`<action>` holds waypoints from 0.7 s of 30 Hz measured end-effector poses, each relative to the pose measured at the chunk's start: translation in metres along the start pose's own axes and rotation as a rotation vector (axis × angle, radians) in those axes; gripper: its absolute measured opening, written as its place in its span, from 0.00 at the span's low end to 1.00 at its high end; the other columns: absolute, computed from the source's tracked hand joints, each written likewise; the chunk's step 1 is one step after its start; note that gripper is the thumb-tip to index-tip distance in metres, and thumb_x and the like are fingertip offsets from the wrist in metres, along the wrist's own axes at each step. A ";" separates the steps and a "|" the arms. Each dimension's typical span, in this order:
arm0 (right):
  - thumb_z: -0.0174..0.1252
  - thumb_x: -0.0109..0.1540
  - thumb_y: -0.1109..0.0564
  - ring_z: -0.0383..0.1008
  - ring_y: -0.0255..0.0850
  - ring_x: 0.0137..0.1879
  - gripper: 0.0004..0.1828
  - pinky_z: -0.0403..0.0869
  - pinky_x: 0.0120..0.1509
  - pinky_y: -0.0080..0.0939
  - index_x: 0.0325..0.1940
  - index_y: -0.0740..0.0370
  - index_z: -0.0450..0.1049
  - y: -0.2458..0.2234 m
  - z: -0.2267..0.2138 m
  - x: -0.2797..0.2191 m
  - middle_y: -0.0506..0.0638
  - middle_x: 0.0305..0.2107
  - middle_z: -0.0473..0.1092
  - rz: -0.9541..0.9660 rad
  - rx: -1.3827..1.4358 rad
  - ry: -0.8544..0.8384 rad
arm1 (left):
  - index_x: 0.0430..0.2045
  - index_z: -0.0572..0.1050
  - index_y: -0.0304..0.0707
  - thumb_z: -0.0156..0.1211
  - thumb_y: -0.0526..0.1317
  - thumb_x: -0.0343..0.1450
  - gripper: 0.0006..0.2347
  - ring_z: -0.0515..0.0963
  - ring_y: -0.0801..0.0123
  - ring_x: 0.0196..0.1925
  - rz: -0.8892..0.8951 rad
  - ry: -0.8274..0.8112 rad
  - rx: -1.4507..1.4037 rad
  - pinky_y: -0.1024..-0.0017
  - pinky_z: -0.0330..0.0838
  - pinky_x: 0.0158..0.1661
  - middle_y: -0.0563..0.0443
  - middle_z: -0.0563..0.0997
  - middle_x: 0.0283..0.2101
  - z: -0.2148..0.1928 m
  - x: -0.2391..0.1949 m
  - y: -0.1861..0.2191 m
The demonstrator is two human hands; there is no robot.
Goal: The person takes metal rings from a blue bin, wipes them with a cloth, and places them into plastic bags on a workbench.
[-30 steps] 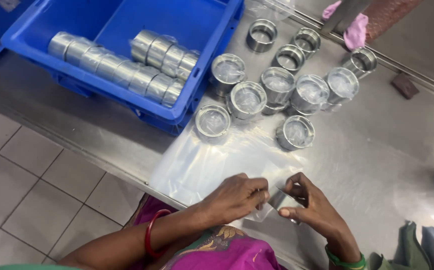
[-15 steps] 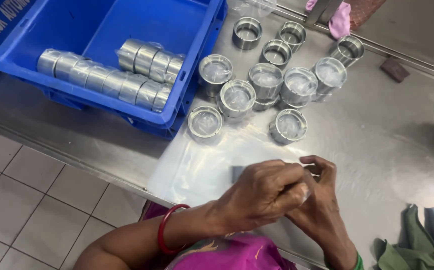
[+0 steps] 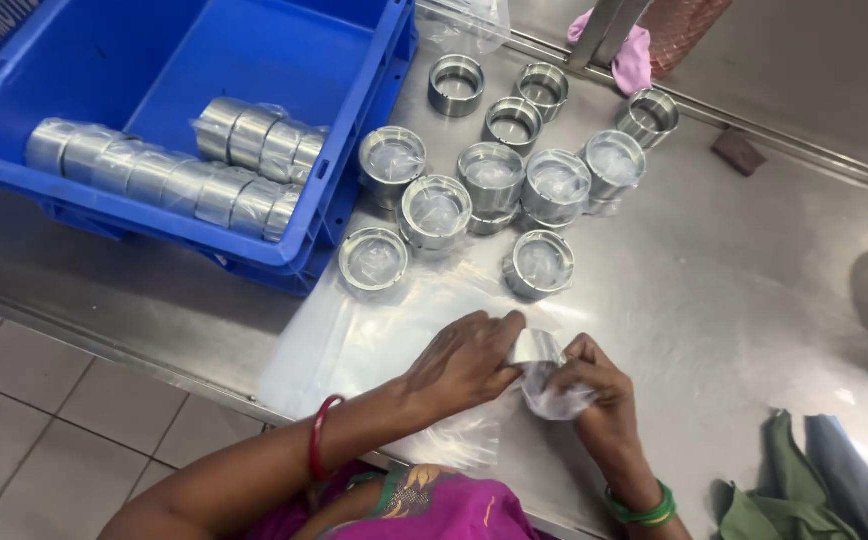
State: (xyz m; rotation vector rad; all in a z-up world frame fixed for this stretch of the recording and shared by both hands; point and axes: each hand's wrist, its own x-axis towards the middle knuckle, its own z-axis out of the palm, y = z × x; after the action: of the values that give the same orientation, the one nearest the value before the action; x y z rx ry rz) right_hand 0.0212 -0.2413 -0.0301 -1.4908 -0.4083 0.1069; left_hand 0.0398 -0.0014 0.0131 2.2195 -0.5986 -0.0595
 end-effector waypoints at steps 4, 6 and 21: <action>0.63 0.50 0.67 0.69 0.40 0.46 0.15 0.71 0.46 0.41 0.41 0.61 0.81 -0.038 0.018 0.009 0.50 0.38 0.65 -0.001 -0.779 0.067 | 0.40 0.70 0.27 0.62 0.46 0.65 0.19 0.82 0.45 0.37 -0.102 -0.002 0.028 0.54 0.76 0.40 0.35 0.80 0.30 -0.001 0.015 0.022; 0.57 0.50 0.67 0.71 0.43 0.50 0.19 0.72 0.47 0.42 0.46 0.65 0.76 -0.041 0.015 0.007 0.52 0.44 0.66 0.006 -0.789 0.061 | 0.41 0.70 0.26 0.62 0.48 0.65 0.21 0.83 0.43 0.37 -0.133 0.015 -0.043 0.53 0.76 0.40 0.33 0.80 0.32 -0.007 0.010 0.034; 0.50 0.66 0.49 0.67 0.39 0.33 0.20 0.65 0.33 0.42 0.43 0.71 0.74 -0.060 0.005 0.094 0.52 0.29 0.71 0.325 -0.683 0.323 | 0.48 0.70 0.29 0.63 0.42 0.70 0.17 0.80 0.43 0.41 -0.027 -0.220 -0.063 0.49 0.74 0.39 0.35 0.79 0.38 -0.007 -0.090 0.030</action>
State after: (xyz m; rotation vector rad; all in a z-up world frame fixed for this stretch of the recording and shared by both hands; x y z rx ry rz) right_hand 0.0960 -0.2120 0.0475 -2.1993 0.0823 -0.0241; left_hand -0.0504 0.0258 0.0261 2.1759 -0.6760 -0.3350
